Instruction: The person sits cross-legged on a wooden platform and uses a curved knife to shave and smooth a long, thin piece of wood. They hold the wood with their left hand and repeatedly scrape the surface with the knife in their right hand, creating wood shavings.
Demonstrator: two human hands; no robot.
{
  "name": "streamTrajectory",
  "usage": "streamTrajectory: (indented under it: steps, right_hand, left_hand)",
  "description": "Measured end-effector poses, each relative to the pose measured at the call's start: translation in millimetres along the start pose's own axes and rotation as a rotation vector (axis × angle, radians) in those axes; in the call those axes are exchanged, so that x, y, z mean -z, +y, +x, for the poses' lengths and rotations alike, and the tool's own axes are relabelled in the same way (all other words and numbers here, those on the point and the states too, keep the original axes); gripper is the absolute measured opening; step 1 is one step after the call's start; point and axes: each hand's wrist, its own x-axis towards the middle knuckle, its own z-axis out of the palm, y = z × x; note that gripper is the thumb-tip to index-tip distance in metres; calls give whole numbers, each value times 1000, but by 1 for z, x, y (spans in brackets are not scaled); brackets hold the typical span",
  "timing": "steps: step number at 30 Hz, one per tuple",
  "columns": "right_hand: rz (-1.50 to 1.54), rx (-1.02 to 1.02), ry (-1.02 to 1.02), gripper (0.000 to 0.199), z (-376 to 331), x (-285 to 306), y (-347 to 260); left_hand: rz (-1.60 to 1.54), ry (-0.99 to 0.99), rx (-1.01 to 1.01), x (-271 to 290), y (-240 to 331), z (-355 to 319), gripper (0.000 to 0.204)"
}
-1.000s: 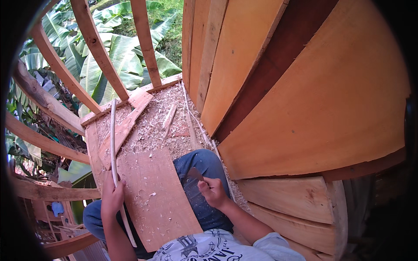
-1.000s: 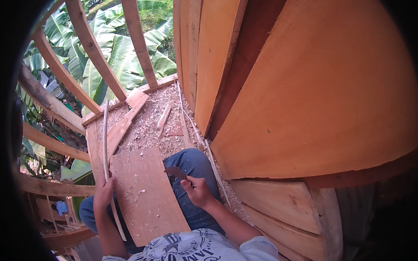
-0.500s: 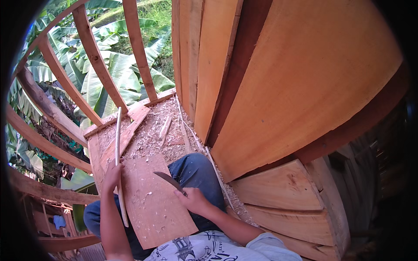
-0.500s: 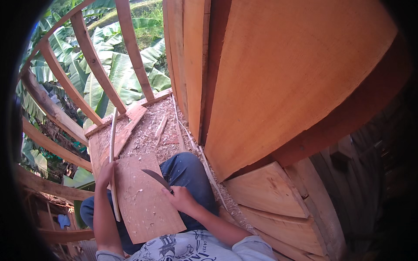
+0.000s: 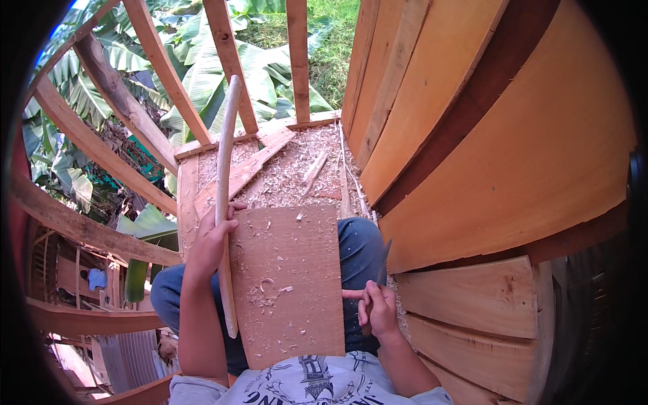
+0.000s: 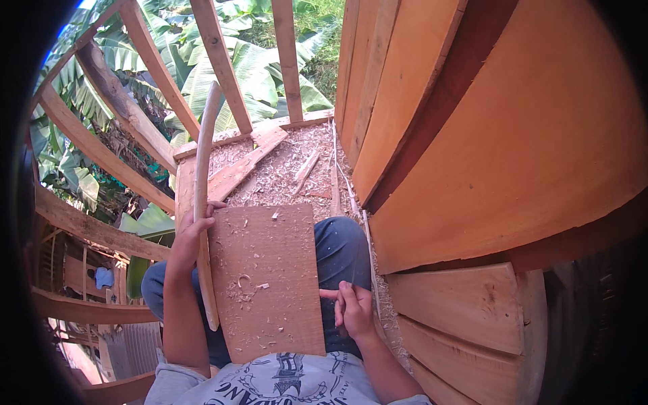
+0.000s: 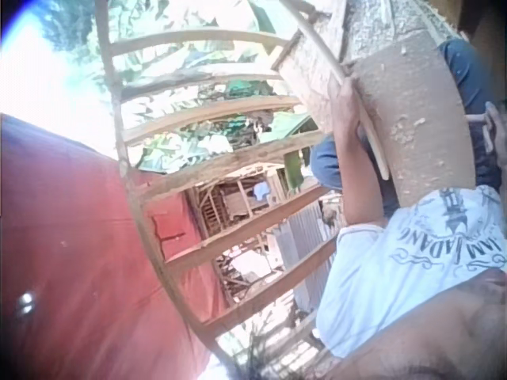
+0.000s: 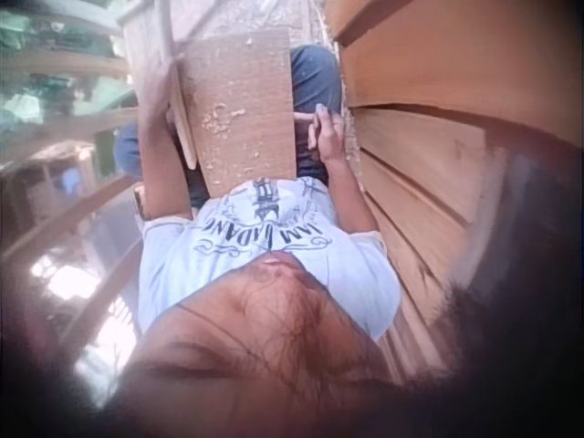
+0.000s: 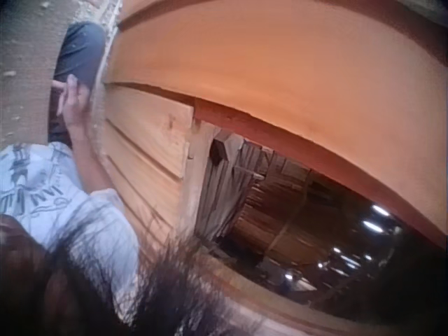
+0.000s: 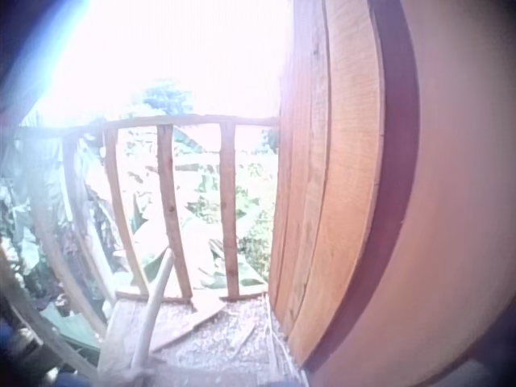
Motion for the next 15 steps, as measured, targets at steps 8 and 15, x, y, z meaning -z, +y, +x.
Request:
streamTrajectory:
  steps: [8,15]
  right_hand:
    - [-242,71,39,41,-7,-11,14]
    - [-590,153,-3,43,16,-30,-1]
  left_hand:
    - [-141,-21,197,10,-63,14,34]
    - [-341,-28,204,17,-108,15,38]
